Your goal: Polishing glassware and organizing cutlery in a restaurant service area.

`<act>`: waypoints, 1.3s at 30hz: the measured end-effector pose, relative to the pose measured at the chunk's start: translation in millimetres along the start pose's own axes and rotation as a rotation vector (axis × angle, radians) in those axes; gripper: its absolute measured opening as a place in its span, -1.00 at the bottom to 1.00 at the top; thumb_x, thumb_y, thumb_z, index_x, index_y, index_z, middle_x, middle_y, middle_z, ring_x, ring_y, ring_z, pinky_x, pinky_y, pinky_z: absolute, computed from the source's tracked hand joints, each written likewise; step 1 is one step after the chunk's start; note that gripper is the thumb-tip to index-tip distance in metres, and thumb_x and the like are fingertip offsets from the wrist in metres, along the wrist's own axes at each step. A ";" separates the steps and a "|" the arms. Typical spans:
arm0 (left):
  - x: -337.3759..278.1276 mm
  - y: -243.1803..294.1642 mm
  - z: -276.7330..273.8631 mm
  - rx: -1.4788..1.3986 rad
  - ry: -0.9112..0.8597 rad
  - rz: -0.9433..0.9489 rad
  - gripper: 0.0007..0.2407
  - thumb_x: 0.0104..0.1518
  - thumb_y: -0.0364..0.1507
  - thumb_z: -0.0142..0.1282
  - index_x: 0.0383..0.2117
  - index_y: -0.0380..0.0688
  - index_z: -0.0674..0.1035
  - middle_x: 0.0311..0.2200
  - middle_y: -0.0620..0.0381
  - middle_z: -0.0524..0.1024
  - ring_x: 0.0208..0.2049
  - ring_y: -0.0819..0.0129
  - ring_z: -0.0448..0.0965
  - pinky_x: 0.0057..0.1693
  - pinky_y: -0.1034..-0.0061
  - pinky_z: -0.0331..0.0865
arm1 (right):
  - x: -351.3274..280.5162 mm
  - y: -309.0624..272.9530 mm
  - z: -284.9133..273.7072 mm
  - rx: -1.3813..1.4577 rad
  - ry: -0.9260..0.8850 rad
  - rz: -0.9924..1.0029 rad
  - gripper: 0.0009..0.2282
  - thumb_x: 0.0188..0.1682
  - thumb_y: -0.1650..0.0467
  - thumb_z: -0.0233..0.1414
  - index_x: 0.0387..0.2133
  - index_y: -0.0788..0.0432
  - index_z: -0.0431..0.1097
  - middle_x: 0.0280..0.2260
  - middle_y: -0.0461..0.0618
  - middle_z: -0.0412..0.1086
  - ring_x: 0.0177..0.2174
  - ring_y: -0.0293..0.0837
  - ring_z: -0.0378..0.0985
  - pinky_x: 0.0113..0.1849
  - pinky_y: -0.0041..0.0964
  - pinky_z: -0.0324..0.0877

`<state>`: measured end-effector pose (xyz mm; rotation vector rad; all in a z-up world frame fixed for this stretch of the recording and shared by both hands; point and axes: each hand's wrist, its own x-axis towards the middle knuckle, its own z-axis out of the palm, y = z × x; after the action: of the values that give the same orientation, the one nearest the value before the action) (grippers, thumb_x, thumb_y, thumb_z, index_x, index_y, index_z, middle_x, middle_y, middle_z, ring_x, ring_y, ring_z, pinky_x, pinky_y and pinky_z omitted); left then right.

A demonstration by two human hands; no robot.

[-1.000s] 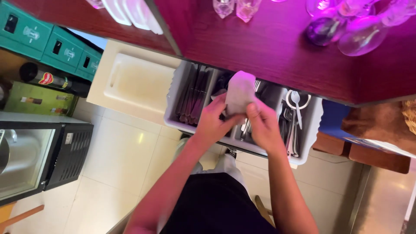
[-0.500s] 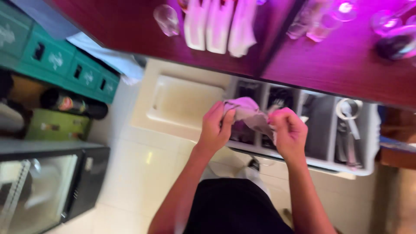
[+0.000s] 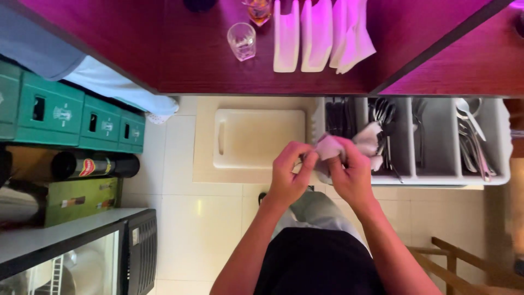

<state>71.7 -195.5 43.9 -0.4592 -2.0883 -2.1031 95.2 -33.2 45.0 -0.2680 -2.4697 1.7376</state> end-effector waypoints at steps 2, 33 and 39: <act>8.3 0.2 7.0 0.015 0.059 0.018 -0.94 0.27 -0.56 0.16 -0.20 -0.26 0.57 -0.28 0.09 0.55 -0.27 0.34 0.59 -0.07 0.51 0.49 | 6.4 3.1 -12.1 0.008 0.053 -0.074 -0.77 0.17 0.46 -0.01 0.06 0.26 0.37 -0.30 -0.06 0.50 -0.34 -0.31 0.48 -0.28 -0.41 0.42; 164.1 -0.6 -4.0 0.439 0.111 0.223 -0.48 0.21 -0.44 0.29 0.28 -0.24 0.33 0.25 -0.25 0.32 0.32 -0.08 0.34 0.40 0.18 0.27 | 126.9 -31.6 -9.1 0.075 0.083 -0.296 -0.40 0.10 0.59 0.05 0.42 0.32 -0.04 0.10 0.15 0.41 0.04 -0.20 0.46 0.06 -0.35 0.37; 178.9 -1.1 -9.4 0.376 0.062 0.247 -0.70 0.16 -0.49 0.32 -0.01 -0.21 0.51 0.11 -0.20 0.28 0.17 -0.04 0.45 0.27 0.22 0.38 | 129.0 -42.4 -2.0 0.199 0.126 -0.149 -0.44 0.04 0.58 0.03 0.33 0.29 0.02 -0.03 0.06 0.45 -0.07 -0.28 0.53 -0.09 -0.43 0.43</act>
<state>-98.6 -184.6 98.8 -0.5545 -2.1926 -1.5278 -34.1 -18.6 84.1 -0.1650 -2.1524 1.8256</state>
